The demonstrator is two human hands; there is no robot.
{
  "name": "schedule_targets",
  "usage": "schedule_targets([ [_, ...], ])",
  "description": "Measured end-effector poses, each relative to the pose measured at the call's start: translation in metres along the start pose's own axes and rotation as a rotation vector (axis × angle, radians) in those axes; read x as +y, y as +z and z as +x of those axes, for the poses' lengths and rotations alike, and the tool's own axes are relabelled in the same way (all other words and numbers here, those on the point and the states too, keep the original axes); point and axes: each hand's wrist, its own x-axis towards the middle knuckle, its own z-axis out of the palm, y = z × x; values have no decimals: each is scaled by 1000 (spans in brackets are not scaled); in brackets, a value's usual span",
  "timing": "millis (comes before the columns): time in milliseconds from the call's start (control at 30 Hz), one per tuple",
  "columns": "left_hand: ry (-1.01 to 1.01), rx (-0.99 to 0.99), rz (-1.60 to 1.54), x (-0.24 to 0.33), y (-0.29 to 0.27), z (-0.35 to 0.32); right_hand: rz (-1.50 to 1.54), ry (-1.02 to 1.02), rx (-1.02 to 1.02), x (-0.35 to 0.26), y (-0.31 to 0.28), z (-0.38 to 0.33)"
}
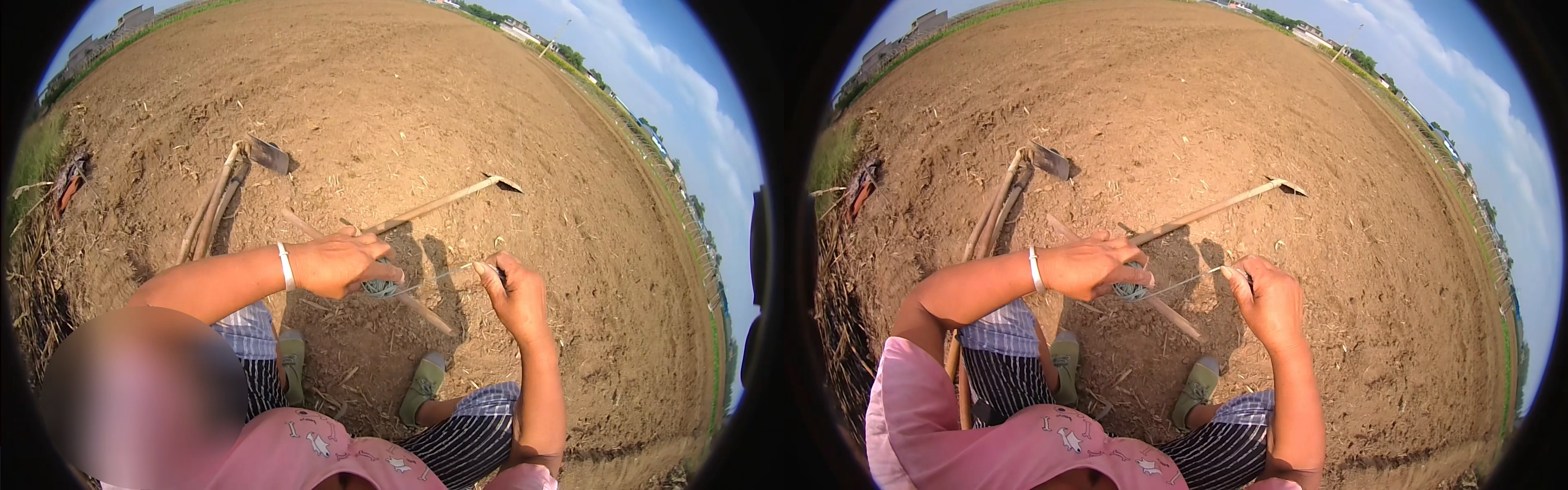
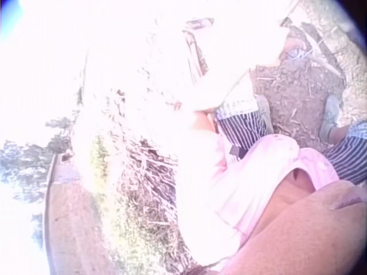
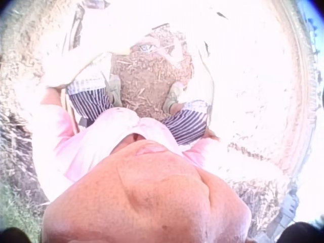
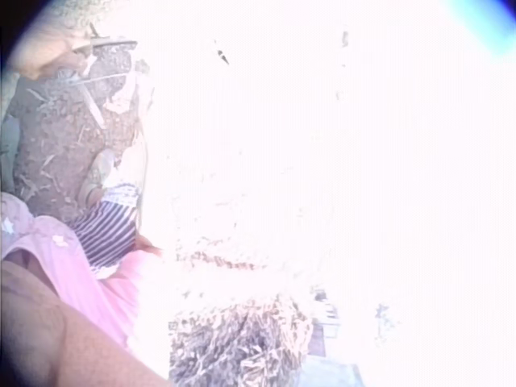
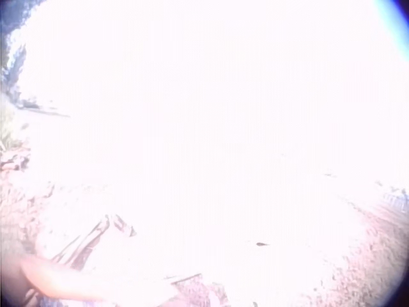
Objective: The person squats in a field and winds a light-colored rope around a short wooden stick held between their hands. They repeatedly wrap the rope to form a compact bundle, occasionally adjusting the stick and rope to maintain tension.
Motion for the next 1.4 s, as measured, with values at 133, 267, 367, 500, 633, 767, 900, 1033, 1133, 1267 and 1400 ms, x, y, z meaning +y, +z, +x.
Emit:
schedule_targets([
  [133,134,497,-597,17,-26,-3,346,211,-50,36,19,-8],
  [267,-55,970,-1030,-6,-27,-1,588,131,-145,0,27,-8],
  [367,-183,1237,-1132,-21,-28,9,689,-71,-184,-55,36,-10],
  [500,-91,1346,-1531,-25,-39,17,591,-141,-377,-70,56,-10],
  [633,11,1018,-2065,-45,-36,-6,310,-122,-349,-34,81,-4],
  [767,-162,880,-1610,-43,-20,-8,149,-70,-211,17,79,0],
  [900,-199,480,-576,-41,13,2,-78,-161,-102,14,63,1],
  [1033,-188,14,-129,-22,15,16,-212,-364,-58,-21,40,7],
  [1133,-41,-94,79,-8,15,17,-177,-144,-58,-5,33,10],
  [1267,96,362,-638,-5,4,11,135,171,-68,39,33,-1],
  [1400,-25,781,-961,-29,-11,8,388,124,-109,25,42,-4],
])
